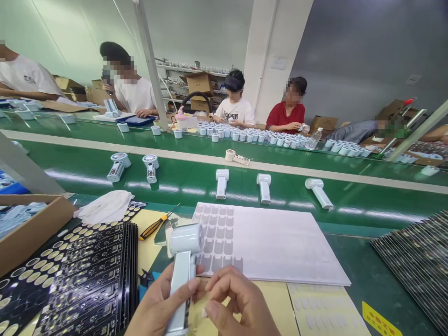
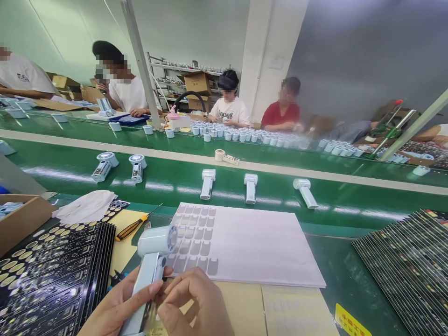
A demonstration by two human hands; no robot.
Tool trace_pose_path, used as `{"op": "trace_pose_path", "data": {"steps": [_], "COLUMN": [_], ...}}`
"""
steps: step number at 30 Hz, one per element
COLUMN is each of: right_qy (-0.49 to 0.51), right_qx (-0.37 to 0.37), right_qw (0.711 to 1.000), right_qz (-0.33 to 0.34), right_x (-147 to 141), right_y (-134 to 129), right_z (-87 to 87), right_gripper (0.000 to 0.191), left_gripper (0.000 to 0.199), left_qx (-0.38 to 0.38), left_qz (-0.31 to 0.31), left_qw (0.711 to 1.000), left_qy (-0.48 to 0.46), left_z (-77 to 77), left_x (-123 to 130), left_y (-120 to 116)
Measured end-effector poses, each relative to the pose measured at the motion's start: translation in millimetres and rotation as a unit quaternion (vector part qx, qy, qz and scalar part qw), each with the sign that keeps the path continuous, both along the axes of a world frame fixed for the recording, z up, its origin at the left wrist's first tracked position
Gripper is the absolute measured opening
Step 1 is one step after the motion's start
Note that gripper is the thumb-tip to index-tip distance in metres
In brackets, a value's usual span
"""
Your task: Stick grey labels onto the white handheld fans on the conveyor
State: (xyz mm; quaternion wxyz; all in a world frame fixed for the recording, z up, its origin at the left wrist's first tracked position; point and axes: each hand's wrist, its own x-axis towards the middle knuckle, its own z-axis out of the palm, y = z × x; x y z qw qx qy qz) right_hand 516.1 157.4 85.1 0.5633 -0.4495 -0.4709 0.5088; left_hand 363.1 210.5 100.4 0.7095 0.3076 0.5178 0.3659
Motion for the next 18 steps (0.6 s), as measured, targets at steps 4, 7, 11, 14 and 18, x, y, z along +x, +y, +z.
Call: {"op": "trace_pose_path", "data": {"steps": [4, 7, 11, 14, 18], "right_qy": [-0.048, -0.103, -0.123, -0.12, -0.135], "right_qx": [-0.009, -0.022, -0.015, -0.01, -0.012], "right_qw": [0.999, 0.994, 0.992, 0.993, 0.991], "right_qz": [0.023, 0.017, 0.014, 0.017, 0.011], "right_x": [3.5, 6.6, 10.4, 11.9, 12.0], "right_y": [6.9, 13.2, 19.5, 22.3, 24.8], "right_z": [27.0, 36.4, 37.6, 36.0, 33.0], "right_gripper": [0.006, 0.011, 0.012, 0.012, 0.012], "left_gripper": [0.049, 0.042, 0.039, 0.037, 0.037], "left_qx": [-0.041, -0.054, -0.052, -0.045, -0.044], "left_qz": [0.086, 0.101, 0.11, 0.106, 0.1], "left_qw": [0.995, 0.99, 0.988, 0.989, 0.991], "left_qy": [-0.043, -0.082, -0.096, -0.094, -0.079], "left_z": [16.5, 23.2, 25.0, 25.3, 29.2], "left_x": [14.5, 21.7, 27.5, 31.0, 34.7], "left_y": [1.2, 1.9, 5.0, 7.8, 9.7]}}
